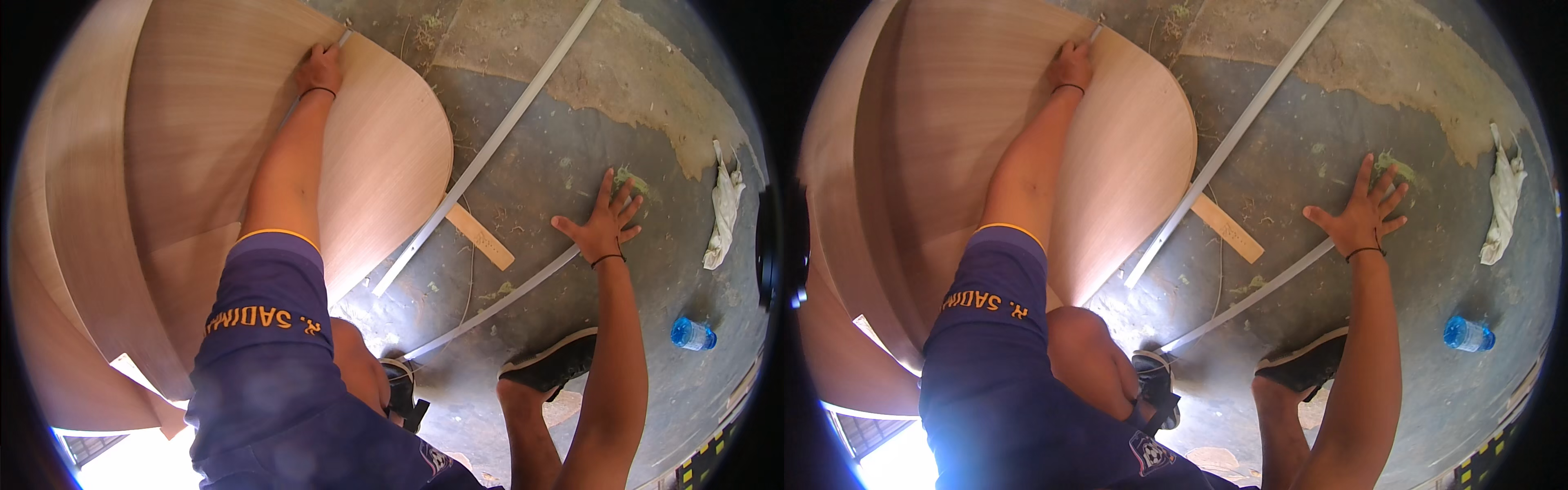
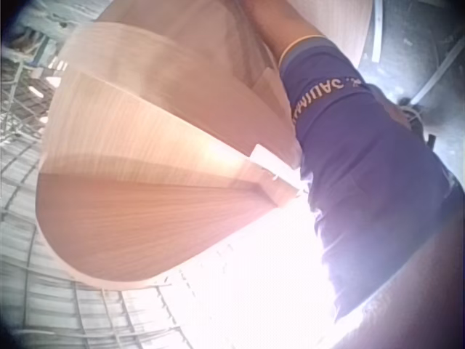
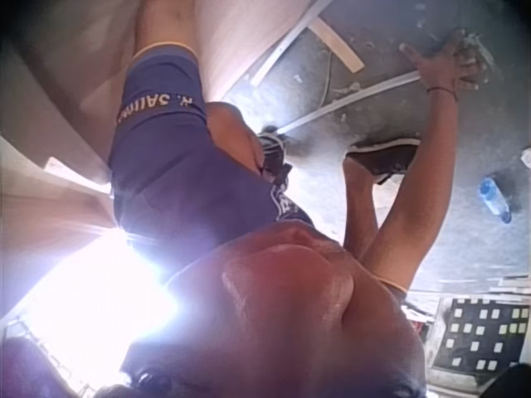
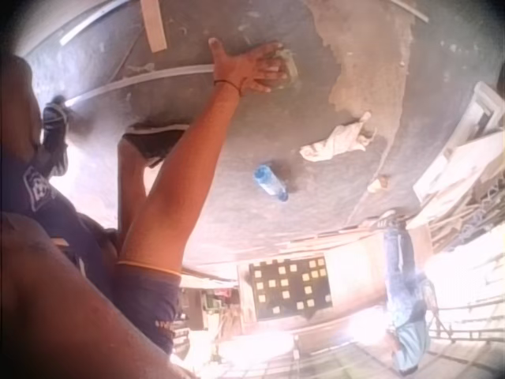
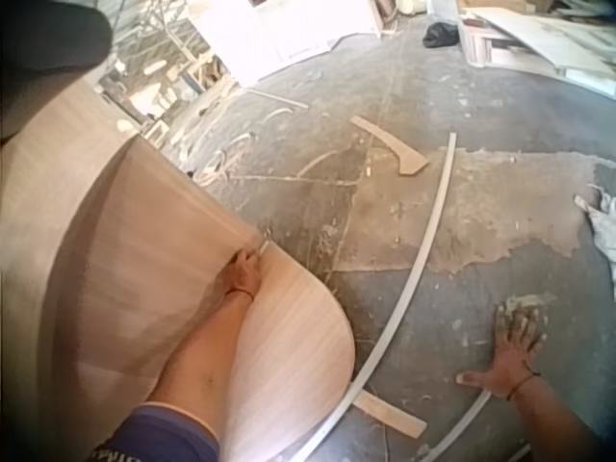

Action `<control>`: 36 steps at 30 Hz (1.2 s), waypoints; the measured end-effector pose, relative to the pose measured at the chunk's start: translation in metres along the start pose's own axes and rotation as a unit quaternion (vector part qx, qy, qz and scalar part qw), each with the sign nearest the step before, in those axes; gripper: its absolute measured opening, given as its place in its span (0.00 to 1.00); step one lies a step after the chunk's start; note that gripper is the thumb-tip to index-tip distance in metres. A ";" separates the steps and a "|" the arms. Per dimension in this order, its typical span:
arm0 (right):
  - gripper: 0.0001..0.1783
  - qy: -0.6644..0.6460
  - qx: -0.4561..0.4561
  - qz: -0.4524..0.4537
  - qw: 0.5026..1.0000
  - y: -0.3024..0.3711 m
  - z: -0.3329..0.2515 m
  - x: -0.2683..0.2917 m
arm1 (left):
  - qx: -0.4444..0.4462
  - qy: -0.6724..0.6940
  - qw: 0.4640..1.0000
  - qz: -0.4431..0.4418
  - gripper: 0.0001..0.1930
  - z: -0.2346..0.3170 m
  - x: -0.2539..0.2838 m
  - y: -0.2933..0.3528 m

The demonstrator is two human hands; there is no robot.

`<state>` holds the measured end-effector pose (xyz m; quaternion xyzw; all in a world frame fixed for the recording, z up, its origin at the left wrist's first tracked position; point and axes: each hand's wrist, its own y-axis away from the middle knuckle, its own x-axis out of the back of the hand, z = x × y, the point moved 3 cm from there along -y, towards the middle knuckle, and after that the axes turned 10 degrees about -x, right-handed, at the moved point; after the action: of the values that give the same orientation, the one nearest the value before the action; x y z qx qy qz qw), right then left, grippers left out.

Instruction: The person assembles a wooden shelf by positioning curved trim along its edge and securing a side panel with a power drill.

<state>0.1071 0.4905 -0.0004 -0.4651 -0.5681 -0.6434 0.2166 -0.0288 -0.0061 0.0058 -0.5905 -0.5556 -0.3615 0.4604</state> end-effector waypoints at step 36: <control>0.68 -0.008 -0.002 0.010 1.000 -0.001 0.002 -0.004 | 0.010 -0.007 0.999 0.035 0.11 0.001 0.000 0.016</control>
<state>0.1085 0.4914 -0.0045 -0.4758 -0.5642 -0.6386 0.2179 -0.0127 -0.0047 0.0031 -0.6074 -0.5413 -0.3355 0.4748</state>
